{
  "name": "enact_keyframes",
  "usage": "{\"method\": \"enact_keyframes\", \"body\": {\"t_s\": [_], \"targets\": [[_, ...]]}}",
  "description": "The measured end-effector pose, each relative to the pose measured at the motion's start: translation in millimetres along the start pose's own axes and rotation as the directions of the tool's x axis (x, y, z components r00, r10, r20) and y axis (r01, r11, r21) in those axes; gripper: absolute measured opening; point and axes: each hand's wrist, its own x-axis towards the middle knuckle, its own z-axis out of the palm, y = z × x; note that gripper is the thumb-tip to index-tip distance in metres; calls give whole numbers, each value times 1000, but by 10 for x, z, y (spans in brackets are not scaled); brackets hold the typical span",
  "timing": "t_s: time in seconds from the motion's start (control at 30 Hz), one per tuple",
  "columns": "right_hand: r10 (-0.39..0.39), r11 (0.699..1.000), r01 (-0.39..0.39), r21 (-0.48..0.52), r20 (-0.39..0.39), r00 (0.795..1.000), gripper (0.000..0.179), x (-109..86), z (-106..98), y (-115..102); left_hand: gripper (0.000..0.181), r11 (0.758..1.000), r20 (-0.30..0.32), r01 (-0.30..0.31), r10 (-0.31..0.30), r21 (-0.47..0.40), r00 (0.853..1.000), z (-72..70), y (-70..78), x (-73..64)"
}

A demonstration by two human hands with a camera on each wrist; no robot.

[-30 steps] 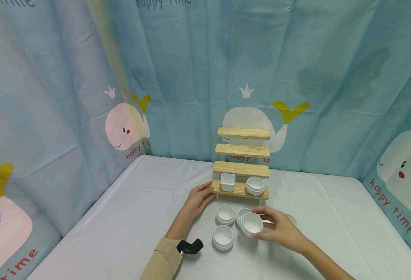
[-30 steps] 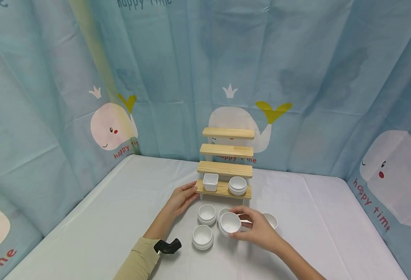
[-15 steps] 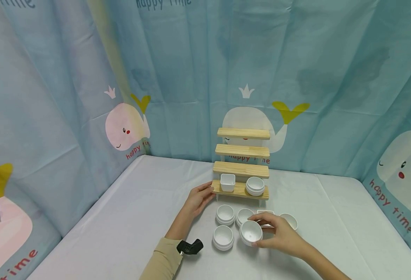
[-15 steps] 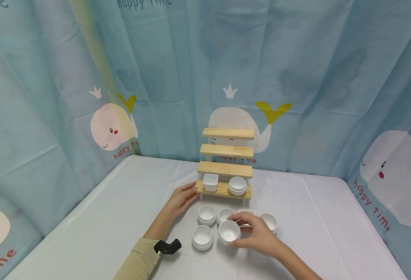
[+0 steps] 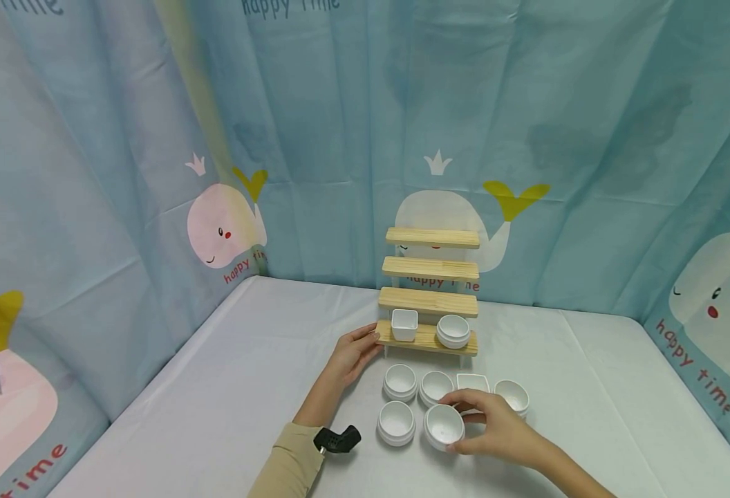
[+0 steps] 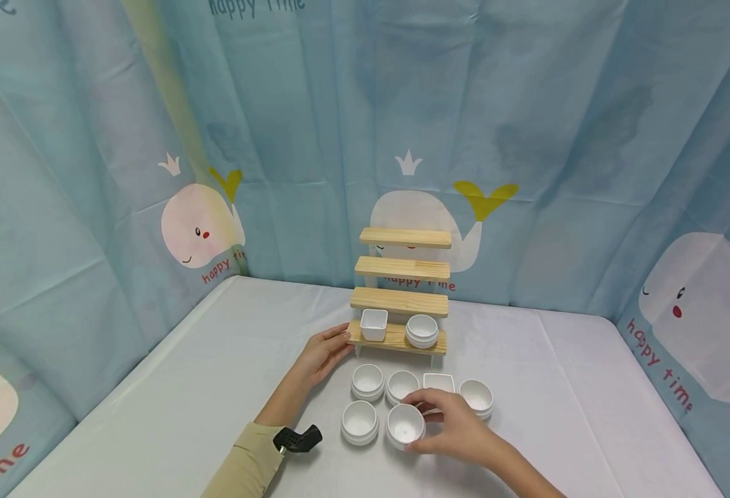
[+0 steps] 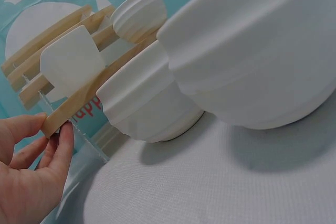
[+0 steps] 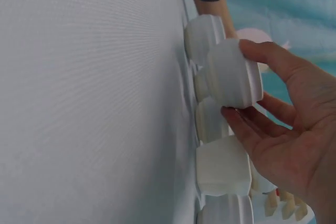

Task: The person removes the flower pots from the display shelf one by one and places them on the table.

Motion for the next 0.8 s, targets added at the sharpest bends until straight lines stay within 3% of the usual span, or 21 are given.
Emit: {"method": "enact_keyframes", "body": {"t_s": [0.8], "targets": [[39, 996, -34, -85, 59, 997, 57, 9, 43, 40, 45, 1000, 2, -6, 6, -16, 1000, -10, -21, 17]]}}
